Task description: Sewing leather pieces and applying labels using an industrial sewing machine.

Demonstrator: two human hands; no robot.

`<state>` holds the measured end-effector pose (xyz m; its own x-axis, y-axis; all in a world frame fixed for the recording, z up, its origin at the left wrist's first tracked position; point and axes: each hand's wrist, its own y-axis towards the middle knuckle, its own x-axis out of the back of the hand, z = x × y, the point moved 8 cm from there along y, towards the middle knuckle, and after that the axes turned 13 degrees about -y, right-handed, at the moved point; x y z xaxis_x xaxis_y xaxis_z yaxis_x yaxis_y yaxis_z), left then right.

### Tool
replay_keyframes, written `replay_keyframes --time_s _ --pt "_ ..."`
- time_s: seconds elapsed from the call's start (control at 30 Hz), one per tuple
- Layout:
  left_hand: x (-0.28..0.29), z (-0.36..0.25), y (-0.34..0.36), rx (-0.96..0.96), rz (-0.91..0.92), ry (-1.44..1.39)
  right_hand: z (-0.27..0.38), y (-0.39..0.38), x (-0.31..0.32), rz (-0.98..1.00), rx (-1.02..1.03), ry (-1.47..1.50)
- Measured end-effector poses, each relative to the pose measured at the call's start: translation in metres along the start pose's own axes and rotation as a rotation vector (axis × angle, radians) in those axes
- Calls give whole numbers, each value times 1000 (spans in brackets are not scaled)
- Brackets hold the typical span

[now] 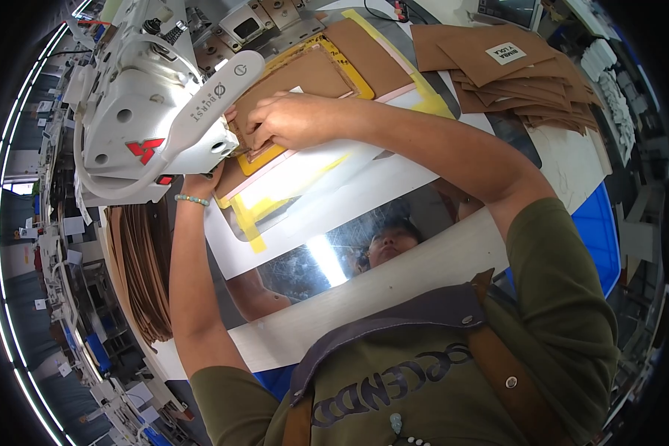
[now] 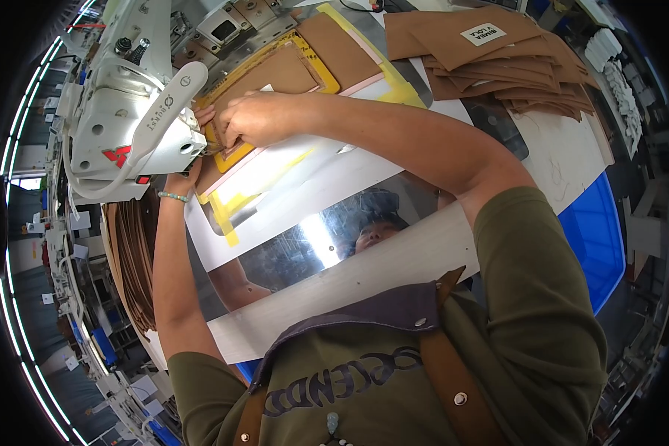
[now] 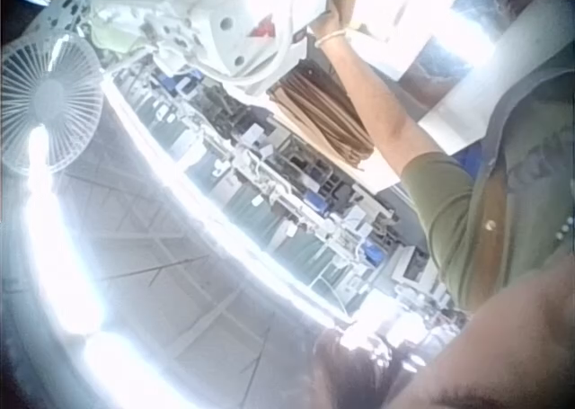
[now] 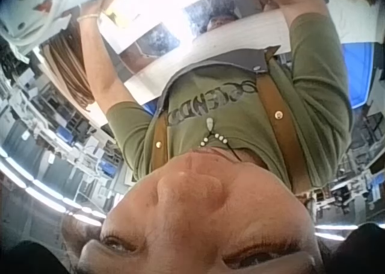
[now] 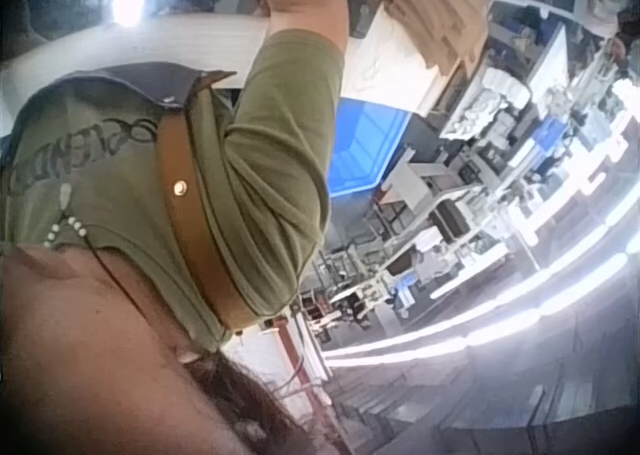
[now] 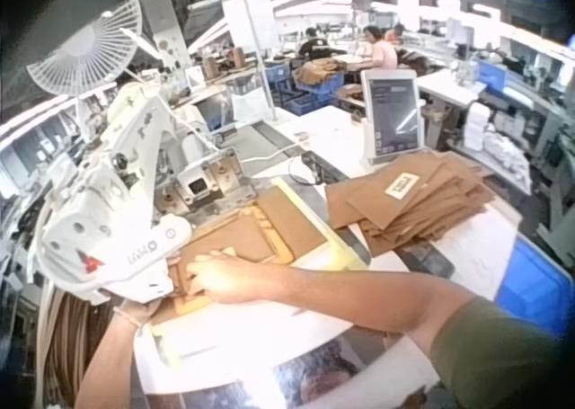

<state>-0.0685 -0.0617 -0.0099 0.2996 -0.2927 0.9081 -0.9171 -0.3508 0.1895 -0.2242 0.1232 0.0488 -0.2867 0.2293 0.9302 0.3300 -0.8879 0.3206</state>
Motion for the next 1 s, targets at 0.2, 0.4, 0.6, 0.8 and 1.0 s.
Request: replay_keyframes --time_s 0.2,0.4,0.6,0.8,1.0 --pt "-6 20 -16 66 -56 -130 -13 13 1 25 -65 -65" --pt "19 -16 -31 204 -246 -390 -7 11 -6 38 -50 -176" --pt "36 -97 -64 127 -94 -316 1 6 -2 16 -15 -24" --pt "50 -140 -91 7 -129 -238 11 -2 3 56 18 62" --pt "51 -167 -94 26 -95 -262 23 -15 17 61 69 128"
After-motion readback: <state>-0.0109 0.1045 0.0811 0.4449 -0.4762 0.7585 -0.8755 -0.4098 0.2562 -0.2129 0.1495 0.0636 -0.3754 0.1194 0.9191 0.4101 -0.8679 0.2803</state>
